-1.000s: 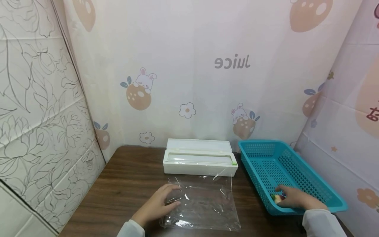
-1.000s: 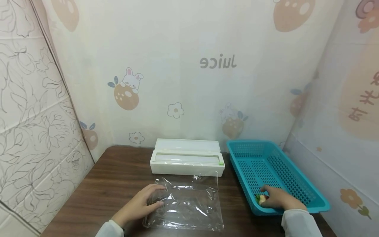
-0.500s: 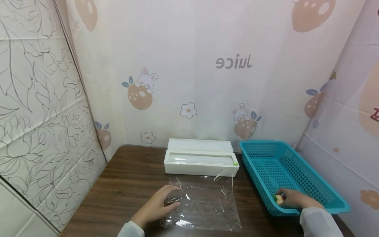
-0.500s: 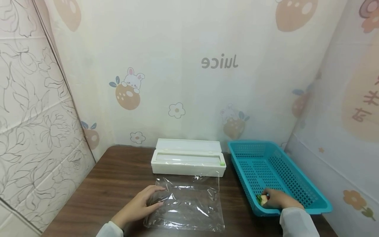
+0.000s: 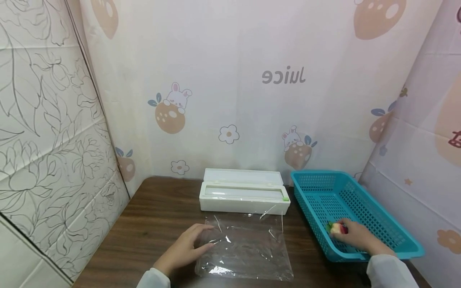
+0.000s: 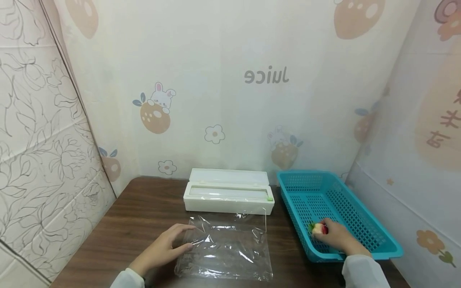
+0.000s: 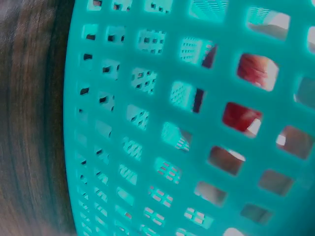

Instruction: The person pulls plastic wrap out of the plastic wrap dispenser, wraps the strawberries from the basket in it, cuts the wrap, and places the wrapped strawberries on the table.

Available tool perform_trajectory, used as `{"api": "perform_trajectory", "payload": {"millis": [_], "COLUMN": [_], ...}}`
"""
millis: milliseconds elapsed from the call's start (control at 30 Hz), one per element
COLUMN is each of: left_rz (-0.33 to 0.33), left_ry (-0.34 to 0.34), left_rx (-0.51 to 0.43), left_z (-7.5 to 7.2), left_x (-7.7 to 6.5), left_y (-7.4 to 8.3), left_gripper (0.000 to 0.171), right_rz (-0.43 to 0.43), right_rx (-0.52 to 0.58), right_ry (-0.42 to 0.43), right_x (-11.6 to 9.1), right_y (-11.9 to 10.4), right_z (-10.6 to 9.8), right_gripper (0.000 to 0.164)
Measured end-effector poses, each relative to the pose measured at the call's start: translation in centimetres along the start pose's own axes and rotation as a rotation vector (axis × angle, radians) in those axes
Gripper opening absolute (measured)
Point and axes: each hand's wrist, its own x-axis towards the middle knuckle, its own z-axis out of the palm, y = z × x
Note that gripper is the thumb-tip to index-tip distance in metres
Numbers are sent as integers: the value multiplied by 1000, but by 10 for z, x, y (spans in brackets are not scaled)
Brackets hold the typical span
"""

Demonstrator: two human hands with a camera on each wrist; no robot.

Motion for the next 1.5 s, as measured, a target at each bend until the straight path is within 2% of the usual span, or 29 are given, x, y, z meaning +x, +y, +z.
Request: {"api": "perform_trajectory", "payload": {"millis": [133,300,400,533,733,933,1233,1367,1500], "left_rz": [-28,-54,-75,-96,-112,-97,-95,-73,-70], "left_ry": [-22,-62,-80,-98,-115,-107,-129,-137,-143], "left_rx": [19,38,43,43,29,33,-2,7,22], "left_z": [-9,-19,-25,-30,-33,-31,-27,-24,-20], "left_x": [-4,-8,-10,-10,-10,-10,-7,-4,1], "left_y": [-4,-7,-9,-10,-9,-9,-9,-7,-2], "left_gripper": [45,47,49,49,51,49,47,46,46], "right_rz": [-31,-68,-116,-180,-258,-365,-367,-410,-443], "right_rx": [-27,-29,-14,-21,-28,-32,10,42,103], "right_ry": [174,364,451,514,527,496,457,462,392], "right_x": [0,-4,-8,-11,-9,-7,-1,3,3], "right_y": [-5,-26,-42,-64,-93,-118,-145,-159,-177], "right_z": [-2,-6,-9,-10,-2,19,47,63,80], "right_gripper": [73,80,75,66,62,61,63,62,57]}}
